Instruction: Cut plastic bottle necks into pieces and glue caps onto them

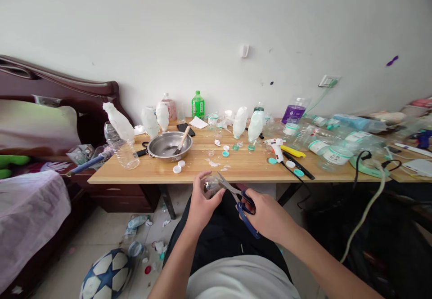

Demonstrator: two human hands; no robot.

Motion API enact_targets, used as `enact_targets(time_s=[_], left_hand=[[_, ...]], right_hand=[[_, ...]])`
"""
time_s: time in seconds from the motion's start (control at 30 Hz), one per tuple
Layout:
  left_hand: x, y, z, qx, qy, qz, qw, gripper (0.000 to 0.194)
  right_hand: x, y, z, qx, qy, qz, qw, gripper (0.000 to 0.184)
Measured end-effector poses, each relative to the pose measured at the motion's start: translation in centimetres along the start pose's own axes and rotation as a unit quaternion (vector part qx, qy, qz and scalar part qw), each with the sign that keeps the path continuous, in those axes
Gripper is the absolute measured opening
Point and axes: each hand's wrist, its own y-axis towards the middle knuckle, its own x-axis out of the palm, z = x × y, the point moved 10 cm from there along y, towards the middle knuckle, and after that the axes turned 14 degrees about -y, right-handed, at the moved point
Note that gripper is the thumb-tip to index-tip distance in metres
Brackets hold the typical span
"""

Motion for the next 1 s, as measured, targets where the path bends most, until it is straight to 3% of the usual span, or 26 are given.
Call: enact_targets(time_s=[0.07, 0.2, 0.37, 0.7, 1.0], left_hand=[[-0.1, -0.6, -0.7, -0.028, -0.097, 0.002, 0.995, 0.046], [-0.6, -1.5, -1.8, -0.065, -0.203, 0.067, 0.975, 0.050], [0.7, -2.5, -2.0, -0.065, -0.260, 0.057, 0.962, 0.054], [0.3, -3.2, 0.6, 0.063, -0.142, 0.020, 0.988, 0.046], [0.6, -3.7, 2.6, 0.197, -0.029, -0.010, 0.980, 0.053]], right_hand=[[0.7, -0.6, 0.1, -0.003, 0.028, -0.004, 1.000, 0.013], [2.2, -1.8, 0.3, 0.008, 0.072, -0.022, 0.997, 0.012], [3.9, -3.4, -0.6, 0.000, 0.159, -0.035, 0.987, 0.015], [6.8, -4.7, -0.8, 0.014, 0.275, -0.061, 0.959, 0.023], [8.3, -4.9, -0.2, 0.020, 0.321, -0.046, 0.946, 0.022]])
